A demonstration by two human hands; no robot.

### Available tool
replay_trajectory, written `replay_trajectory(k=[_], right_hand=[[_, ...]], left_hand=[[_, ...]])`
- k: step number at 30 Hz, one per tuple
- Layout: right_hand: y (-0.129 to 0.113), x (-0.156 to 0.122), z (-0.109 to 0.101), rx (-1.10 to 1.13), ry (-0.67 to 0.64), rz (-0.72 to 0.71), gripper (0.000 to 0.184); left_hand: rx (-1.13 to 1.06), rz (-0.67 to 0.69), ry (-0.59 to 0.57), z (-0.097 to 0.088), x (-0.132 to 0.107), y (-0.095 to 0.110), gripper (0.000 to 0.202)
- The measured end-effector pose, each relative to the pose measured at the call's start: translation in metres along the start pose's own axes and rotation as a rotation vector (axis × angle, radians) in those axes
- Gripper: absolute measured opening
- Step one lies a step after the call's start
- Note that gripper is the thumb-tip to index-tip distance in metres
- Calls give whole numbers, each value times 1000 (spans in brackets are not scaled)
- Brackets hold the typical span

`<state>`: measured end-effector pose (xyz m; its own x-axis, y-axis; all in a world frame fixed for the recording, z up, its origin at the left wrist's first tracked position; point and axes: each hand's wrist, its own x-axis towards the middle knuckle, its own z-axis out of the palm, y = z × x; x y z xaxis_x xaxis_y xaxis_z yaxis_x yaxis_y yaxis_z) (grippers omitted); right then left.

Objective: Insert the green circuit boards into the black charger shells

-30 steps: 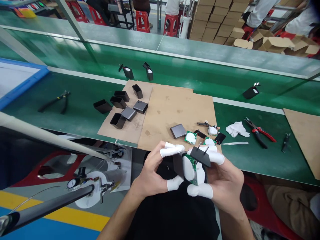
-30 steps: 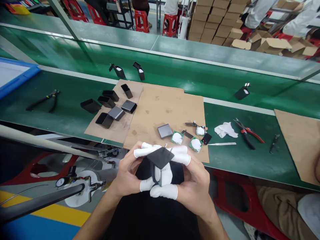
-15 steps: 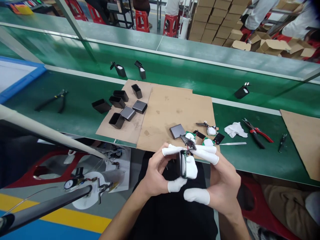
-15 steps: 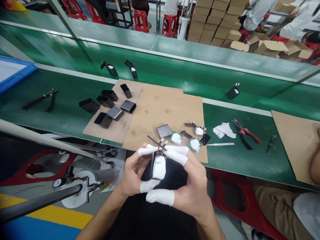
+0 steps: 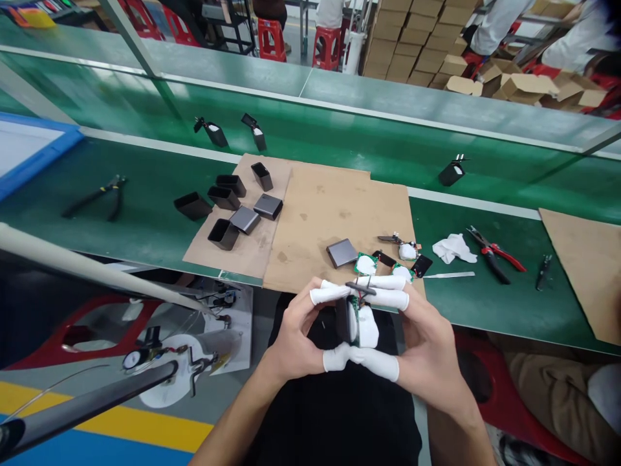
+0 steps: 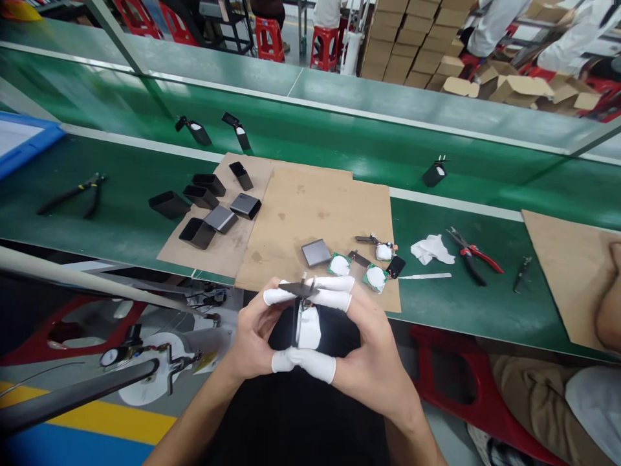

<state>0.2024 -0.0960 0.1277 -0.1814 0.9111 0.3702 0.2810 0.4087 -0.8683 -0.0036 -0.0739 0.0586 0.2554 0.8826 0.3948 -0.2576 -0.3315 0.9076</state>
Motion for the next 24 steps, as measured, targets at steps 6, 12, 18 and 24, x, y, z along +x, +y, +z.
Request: replay_trajectory(k=[6,12,18,24], right_hand=[[-2,-4,-10,298,190,-18,63],[-2,-8,-17,278,103,39,69],[3,-11,-12,240,87,59,63],[3,-6,-11,206,62,3,66]], left_hand=[[-18,12,-46,-2,-2,-3,80],[-40,84,-71,0,1,1,82],[-14,93,-47,1,7,8,80],[-7,114,-34,0,8,6,82]])
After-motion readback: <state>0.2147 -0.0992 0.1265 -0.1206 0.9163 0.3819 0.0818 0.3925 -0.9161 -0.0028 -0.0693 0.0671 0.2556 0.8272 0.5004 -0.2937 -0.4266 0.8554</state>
